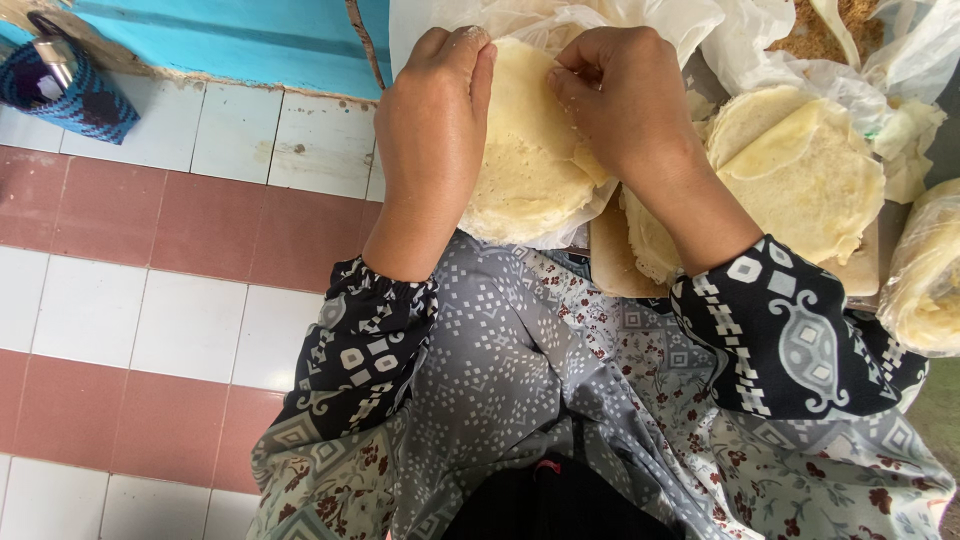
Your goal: The person sits and peels thin, round, translucent sheets one at a time from a stack of pressed dough sheets, stretching each sheet between both hands and placing it onto a growing pile on the board. They repeat this peeling and stacking cycle continuously, with plastic bags of filling and a knife visible on the table.
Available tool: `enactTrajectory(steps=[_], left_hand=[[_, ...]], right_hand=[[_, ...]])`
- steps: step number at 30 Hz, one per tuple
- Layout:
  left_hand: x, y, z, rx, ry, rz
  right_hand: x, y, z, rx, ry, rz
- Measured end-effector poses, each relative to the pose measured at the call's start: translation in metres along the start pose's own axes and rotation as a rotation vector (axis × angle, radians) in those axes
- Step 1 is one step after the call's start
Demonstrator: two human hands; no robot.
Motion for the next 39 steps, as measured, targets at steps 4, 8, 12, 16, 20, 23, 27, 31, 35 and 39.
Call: enactTrajectory(steps=[4,8,12,16,20,23,27,31,35,39], left_hand=[[0.000,0.004,-0.003,-0.006,0.015,0.131],[0.003,0.008,-0.003,-0.039,-0.016,0.309],[0.006,-0.001,-0.003,-0.095,-0.073,0.353],[0.024,-0.025,-0.009,0.006,0.051,0.389],[0.036,-0.008,-0.009,-0.147,0.183,0.104],[0.037,0.013,-0.008,-0.304,0.221,-0.145],[0.039,0.025,-0.011,-0.351,0.340,-0.177],[0.030,0.031,-0.015,-0.368,0.270,-0.216],[0.026,0.030,-0.014,-0.367,0.279,-0.211],[0.025,0.029,-0.013,-0.384,0.235,-0.294]], right_hand=[[-0.001,-0.001,0.001,-0.008,-0.009,-0.015],[0.003,-0.003,0.001,-0.056,0.045,-0.084],[0.005,-0.008,0.000,-0.113,0.053,-0.052],[-0.002,-0.020,-0.007,-0.082,-0.047,-0.080],[-0.014,-0.033,-0.024,-0.108,-0.135,-0.127],[-0.016,-0.031,-0.035,-0.263,-0.076,-0.012],[-0.032,-0.030,-0.040,-0.302,-0.169,-0.159],[-0.044,-0.034,-0.041,-0.281,-0.191,-0.239],[-0.055,-0.036,-0.041,-0.292,-0.187,-0.206],[-0.057,-0.031,-0.045,-0.396,-0.075,0.056]])
Point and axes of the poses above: each hand's wrist, its own z-axis towards the middle knuckle, its own y-axis out of the palm, x = y × z, the point moved 8 cm from there along z, towards the middle knuckle, and after that the axes turned 3 degrees about -z, right-handed, at the moved point
